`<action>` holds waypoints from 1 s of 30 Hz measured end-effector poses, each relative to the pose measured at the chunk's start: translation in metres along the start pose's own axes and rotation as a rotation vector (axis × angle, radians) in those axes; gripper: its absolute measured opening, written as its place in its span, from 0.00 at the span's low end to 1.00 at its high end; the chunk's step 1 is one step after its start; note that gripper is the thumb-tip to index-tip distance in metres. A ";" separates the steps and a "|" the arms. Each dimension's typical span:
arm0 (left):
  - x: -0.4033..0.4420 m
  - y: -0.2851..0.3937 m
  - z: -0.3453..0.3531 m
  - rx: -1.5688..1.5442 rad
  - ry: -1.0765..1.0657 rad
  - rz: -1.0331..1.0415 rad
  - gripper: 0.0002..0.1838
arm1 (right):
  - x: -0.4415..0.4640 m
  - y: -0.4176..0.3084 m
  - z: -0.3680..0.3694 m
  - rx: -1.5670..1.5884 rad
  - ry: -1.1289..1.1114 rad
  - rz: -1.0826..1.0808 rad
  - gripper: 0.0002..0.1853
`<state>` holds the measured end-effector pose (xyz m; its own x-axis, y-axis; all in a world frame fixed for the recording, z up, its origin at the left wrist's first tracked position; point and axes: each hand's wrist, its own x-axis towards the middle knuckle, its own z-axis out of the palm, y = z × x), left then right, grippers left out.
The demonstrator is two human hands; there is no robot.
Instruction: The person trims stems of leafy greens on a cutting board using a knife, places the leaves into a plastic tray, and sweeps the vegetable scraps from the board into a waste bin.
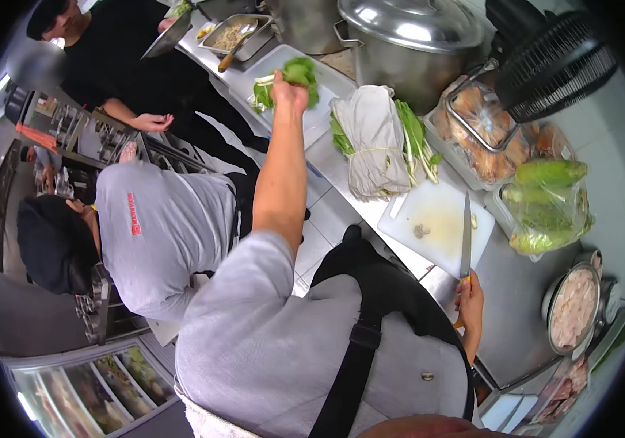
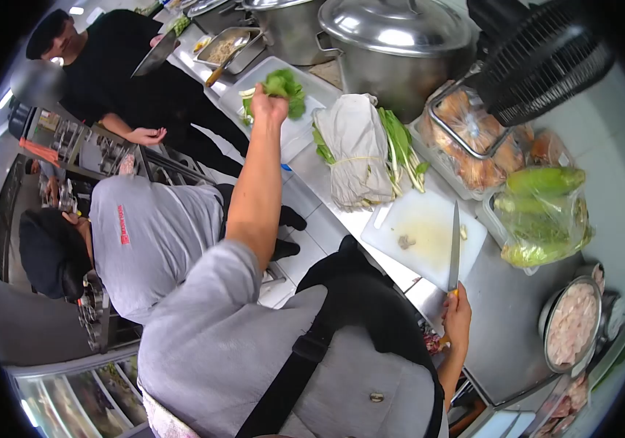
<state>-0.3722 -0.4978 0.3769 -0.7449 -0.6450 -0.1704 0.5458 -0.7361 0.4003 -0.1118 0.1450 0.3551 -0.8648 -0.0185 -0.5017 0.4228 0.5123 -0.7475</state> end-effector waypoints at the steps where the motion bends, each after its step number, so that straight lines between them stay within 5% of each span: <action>1: -0.015 -0.005 0.003 0.222 0.125 -0.041 0.30 | -0.005 0.001 -0.003 -0.006 -0.008 0.007 0.25; 3: -0.043 -0.041 0.023 0.664 0.346 -0.119 0.35 | 0.002 0.002 0.000 0.005 -0.020 -0.004 0.25; 5: -0.095 -0.088 0.003 0.822 -0.072 0.210 0.38 | 0.001 0.002 0.003 0.040 -0.020 0.009 0.25; 7: -0.180 -0.103 0.023 1.107 -0.215 0.310 0.31 | 0.002 0.007 0.001 0.056 -0.013 0.010 0.26; 9: -0.229 -0.122 0.007 1.381 -0.321 0.737 0.29 | -0.001 -0.002 0.002 0.055 0.009 0.040 0.25; 11: -0.252 -0.120 -0.007 1.495 -0.328 0.821 0.25 | 0.004 0.001 0.001 0.059 -0.020 0.020 0.24; 14: -0.274 -0.123 -0.010 1.526 -0.428 0.837 0.19 | 0.011 0.027 -0.005 -0.019 -0.002 -0.133 0.22; 17: -0.274 -0.127 0.025 1.570 -0.759 0.624 0.16 | 0.011 0.028 -0.008 0.054 -0.008 -0.071 0.24; 23: -0.216 -0.214 0.039 2.268 -1.455 0.426 0.24 | 0.016 0.035 -0.018 -0.062 -0.001 -0.132 0.23; 28: -0.206 -0.242 0.025 2.716 -1.572 0.415 0.27 | 0.003 0.030 -0.024 -0.126 0.050 -0.220 0.22; 30: -0.199 -0.242 0.020 2.656 -1.583 0.594 0.25 | 0.003 0.032 -0.023 -0.102 0.062 -0.206 0.22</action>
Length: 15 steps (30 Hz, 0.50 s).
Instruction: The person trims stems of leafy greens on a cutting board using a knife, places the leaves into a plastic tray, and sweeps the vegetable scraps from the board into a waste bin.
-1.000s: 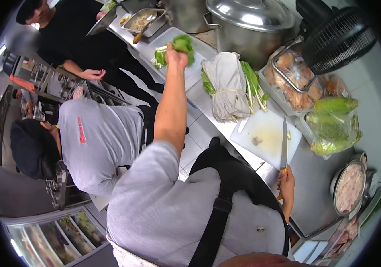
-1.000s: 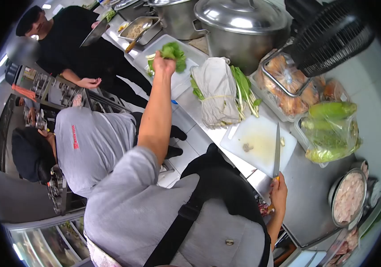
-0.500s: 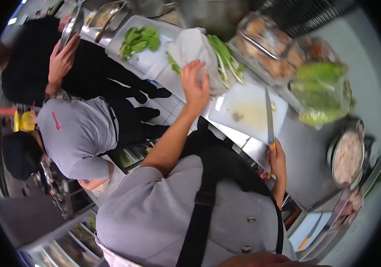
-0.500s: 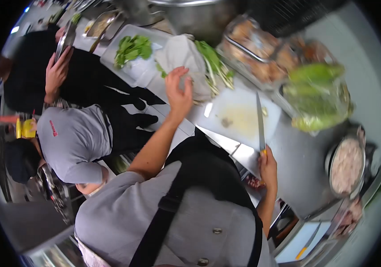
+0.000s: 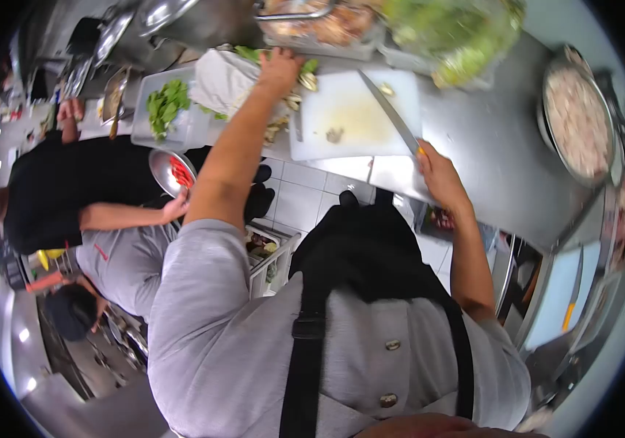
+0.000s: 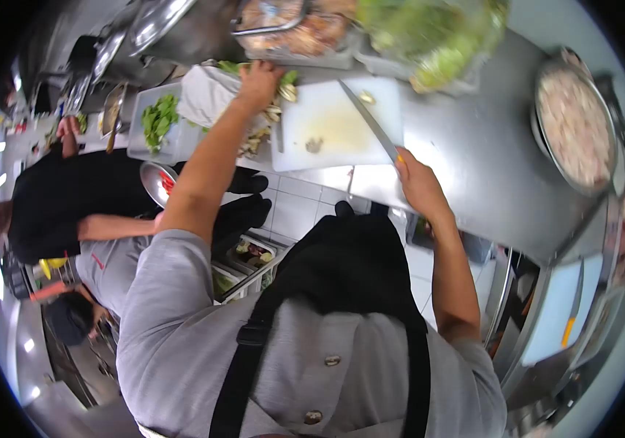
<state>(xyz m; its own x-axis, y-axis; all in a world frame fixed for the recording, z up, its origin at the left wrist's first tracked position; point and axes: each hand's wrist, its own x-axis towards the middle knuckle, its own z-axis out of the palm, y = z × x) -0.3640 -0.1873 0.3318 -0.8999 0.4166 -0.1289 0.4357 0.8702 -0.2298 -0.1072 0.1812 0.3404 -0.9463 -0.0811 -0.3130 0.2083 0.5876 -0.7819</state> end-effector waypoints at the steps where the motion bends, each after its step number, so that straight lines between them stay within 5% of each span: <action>1: 0.000 0.000 0.003 -0.009 0.134 0.029 0.24 | -0.002 0.006 0.002 -0.015 0.019 0.002 0.22; 6: -0.019 0.041 -0.031 -0.153 0.292 0.023 0.23 | -0.024 0.015 0.017 0.060 0.126 -0.006 0.21; 10: -0.040 0.099 -0.063 -0.268 0.621 0.067 0.23 | -0.070 0.007 0.008 0.198 0.165 0.191 0.21; 13: -0.053 0.142 -0.071 -0.281 0.550 0.021 0.27 | -0.098 0.012 0.005 0.175 0.286 0.201 0.21; 15: -0.065 0.165 -0.053 -0.343 0.273 -0.060 0.30 | -0.119 0.015 0.001 0.149 0.325 0.207 0.21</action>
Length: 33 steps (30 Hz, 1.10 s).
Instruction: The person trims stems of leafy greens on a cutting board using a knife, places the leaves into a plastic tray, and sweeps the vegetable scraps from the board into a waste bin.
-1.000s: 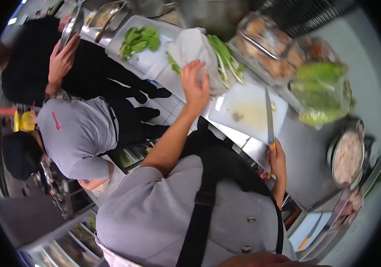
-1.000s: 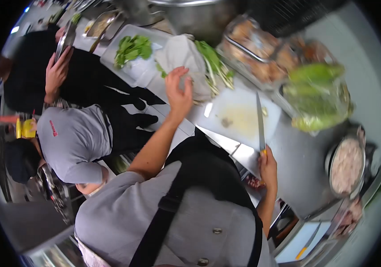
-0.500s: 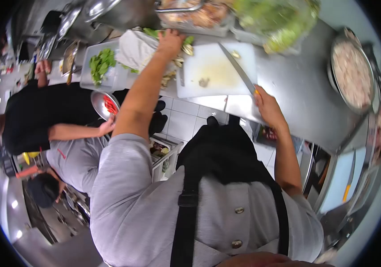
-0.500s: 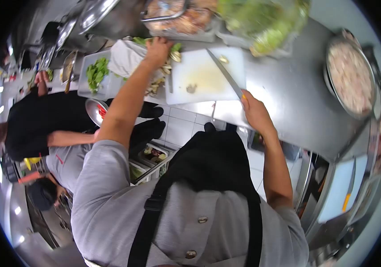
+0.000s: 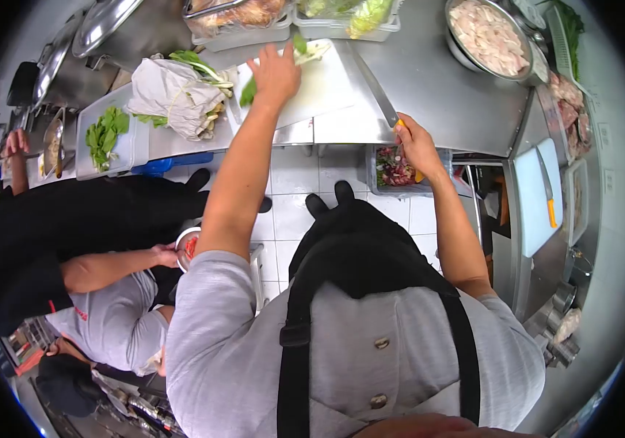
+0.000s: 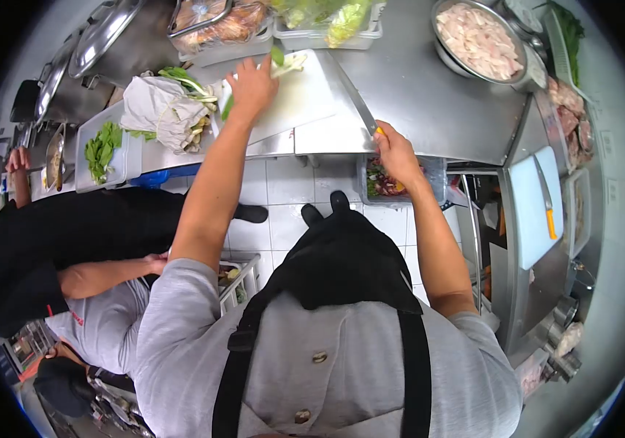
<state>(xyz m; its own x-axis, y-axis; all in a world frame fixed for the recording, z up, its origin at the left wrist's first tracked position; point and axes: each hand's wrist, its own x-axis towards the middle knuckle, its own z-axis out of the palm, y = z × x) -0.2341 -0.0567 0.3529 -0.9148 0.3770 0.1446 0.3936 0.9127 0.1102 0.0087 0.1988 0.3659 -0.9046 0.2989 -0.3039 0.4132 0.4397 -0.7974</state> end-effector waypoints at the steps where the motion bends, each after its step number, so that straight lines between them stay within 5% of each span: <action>1: -0.015 0.003 0.022 -0.022 -0.076 -0.059 0.30 | -0.007 0.006 -0.006 -0.018 0.014 -0.005 0.21; 3: -0.031 0.011 0.054 -0.054 -0.086 -0.097 0.31 | -0.006 0.043 -0.012 -0.022 0.091 -0.086 0.21; 6: -0.052 0.035 0.081 -0.085 0.006 -0.022 0.32 | -0.036 0.044 -0.036 0.070 0.084 0.062 0.21; 15: -0.046 0.217 0.088 -0.320 -0.026 0.104 0.35 | -0.065 0.097 -0.127 -0.001 0.149 0.113 0.22; 18: -0.039 0.247 0.082 -0.450 -0.013 -0.029 0.32 | -0.054 0.128 -0.152 -0.167 0.238 -0.021 0.22; 19: -0.040 0.250 0.083 -0.475 0.151 -0.018 0.24 | -0.054 0.131 -0.162 -0.095 0.213 0.036 0.21; 22: -0.030 0.251 0.074 -0.289 -0.033 -0.088 0.19 | -0.047 0.150 -0.183 -0.158 0.204 -0.139 0.20; 24: -0.029 0.254 0.067 -0.353 0.073 -0.142 0.17 | -0.046 0.148 -0.195 -0.154 0.086 -0.177 0.20; 28: -0.030 0.259 0.066 -0.382 0.079 -0.107 0.21 | -0.039 0.168 -0.201 -0.125 0.052 -0.228 0.21; 30: -0.036 0.267 0.072 -0.412 -0.087 -0.067 0.34 | -0.031 0.169 -0.204 -0.097 0.037 -0.207 0.21; 33: -0.053 0.282 0.079 -0.325 -0.006 -0.041 0.38 | -0.026 0.166 -0.205 -0.029 -0.024 -0.139 0.21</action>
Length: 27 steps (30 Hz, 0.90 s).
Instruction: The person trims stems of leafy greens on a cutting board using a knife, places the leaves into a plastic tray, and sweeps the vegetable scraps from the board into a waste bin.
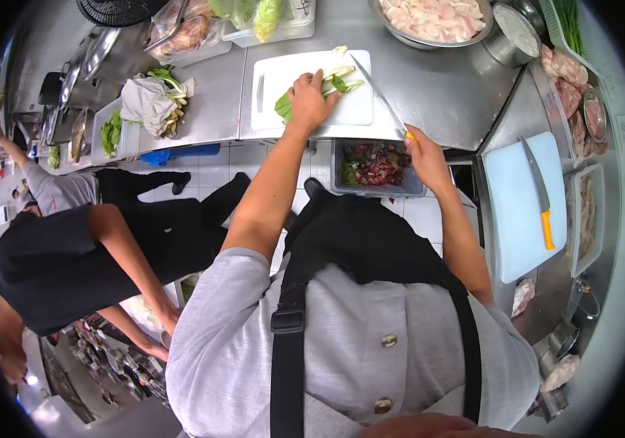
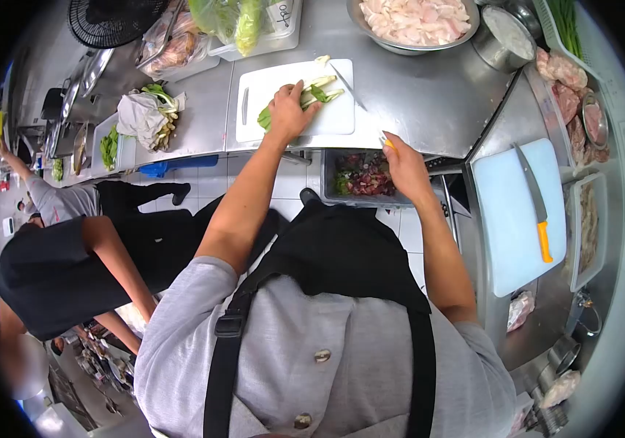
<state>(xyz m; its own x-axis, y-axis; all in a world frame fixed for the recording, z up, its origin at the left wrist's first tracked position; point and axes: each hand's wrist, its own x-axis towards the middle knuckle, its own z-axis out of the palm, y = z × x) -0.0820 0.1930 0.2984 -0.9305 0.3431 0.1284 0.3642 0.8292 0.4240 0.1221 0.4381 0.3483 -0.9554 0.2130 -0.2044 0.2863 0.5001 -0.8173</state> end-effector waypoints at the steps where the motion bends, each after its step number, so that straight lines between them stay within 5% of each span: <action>1: -0.003 0.004 0.002 0.028 0.028 -0.003 0.38 | 0.006 0.002 0.004 -0.001 -0.005 -0.015 0.21; 9: -0.008 0.008 0.006 0.066 0.106 -0.027 0.31 | 0.031 -0.015 0.024 -0.215 0.004 -0.259 0.21; 12: -0.008 0.008 0.006 0.060 0.126 -0.021 0.26 | 0.025 -0.054 0.019 -0.383 -0.056 -0.110 0.21; 17: -0.009 0.002 0.006 0.065 0.115 0.003 0.22 | 0.096 -0.030 0.047 -0.218 -0.150 -0.157 0.20; 21: 0.003 -0.020 0.006 0.334 -0.031 0.024 0.19 | 0.102 -0.036 0.041 -0.163 -0.214 -0.102 0.20; 25: 0.012 -0.034 -0.040 -0.065 -0.015 -0.094 0.14 | 0.095 -0.041 0.049 -0.155 -0.090 -0.160 0.21; 27: 0.017 -0.051 -0.058 -0.153 0.167 0.020 0.14 | 0.091 -0.054 0.048 -0.136 -0.092 -0.179 0.21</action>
<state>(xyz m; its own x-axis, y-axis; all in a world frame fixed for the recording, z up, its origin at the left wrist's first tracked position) -0.1188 0.1309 0.3313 -0.9213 0.2703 0.2795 0.3844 0.7418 0.5495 0.0168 0.3905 0.3481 -0.9925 0.0365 -0.1166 0.1133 0.6326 -0.7661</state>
